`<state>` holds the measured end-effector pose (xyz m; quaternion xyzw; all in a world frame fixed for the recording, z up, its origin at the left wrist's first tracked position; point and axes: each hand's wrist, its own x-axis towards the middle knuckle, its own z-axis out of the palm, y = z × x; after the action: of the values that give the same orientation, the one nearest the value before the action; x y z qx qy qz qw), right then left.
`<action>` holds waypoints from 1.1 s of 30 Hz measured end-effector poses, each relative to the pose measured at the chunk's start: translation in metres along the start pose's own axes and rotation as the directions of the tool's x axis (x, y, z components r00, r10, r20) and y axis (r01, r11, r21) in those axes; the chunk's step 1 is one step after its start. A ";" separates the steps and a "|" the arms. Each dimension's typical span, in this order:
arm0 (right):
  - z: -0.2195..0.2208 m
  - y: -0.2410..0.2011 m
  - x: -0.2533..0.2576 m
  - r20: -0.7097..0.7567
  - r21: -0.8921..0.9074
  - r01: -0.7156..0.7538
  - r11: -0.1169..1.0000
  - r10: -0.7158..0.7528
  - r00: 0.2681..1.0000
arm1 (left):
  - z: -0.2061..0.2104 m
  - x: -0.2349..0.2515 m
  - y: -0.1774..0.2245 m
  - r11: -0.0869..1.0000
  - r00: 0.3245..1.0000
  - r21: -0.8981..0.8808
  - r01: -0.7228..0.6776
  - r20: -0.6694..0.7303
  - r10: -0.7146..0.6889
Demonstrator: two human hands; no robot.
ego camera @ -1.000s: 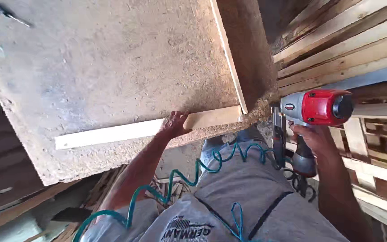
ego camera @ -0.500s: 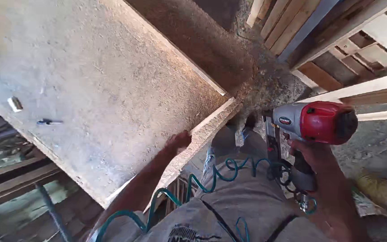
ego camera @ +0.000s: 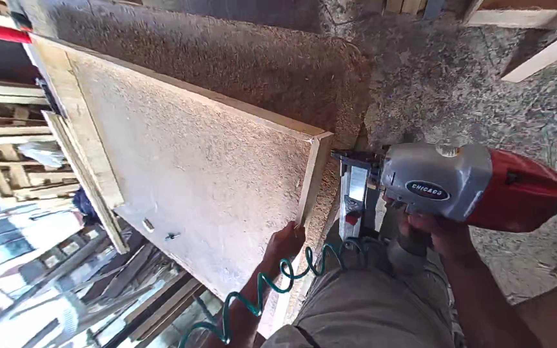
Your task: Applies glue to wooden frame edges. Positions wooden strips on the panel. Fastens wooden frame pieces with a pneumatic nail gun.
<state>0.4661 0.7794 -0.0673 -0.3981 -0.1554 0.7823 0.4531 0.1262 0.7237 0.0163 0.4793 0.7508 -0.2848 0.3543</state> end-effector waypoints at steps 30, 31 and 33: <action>0.028 0.043 0.025 -0.064 0.221 -0.148 0.964 0.166 0.984 | -0.222 0.200 0.068 0.380 0.480 0.533 -0.756 0.056 0.876; 0.027 0.044 0.025 -0.060 0.213 -0.146 0.966 0.162 0.985 | -0.222 0.201 0.068 0.383 0.480 0.533 -0.755 0.050 0.876; 0.015 0.055 0.019 -0.001 0.232 -0.113 0.966 0.116 0.993 | -0.220 0.200 0.068 0.393 0.482 0.532 -0.751 0.035 0.875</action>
<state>0.4170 0.7669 -0.0999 -0.3566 -0.0365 0.8170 0.4516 0.0741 1.0224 -0.0217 0.8887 0.3575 -0.1851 0.2194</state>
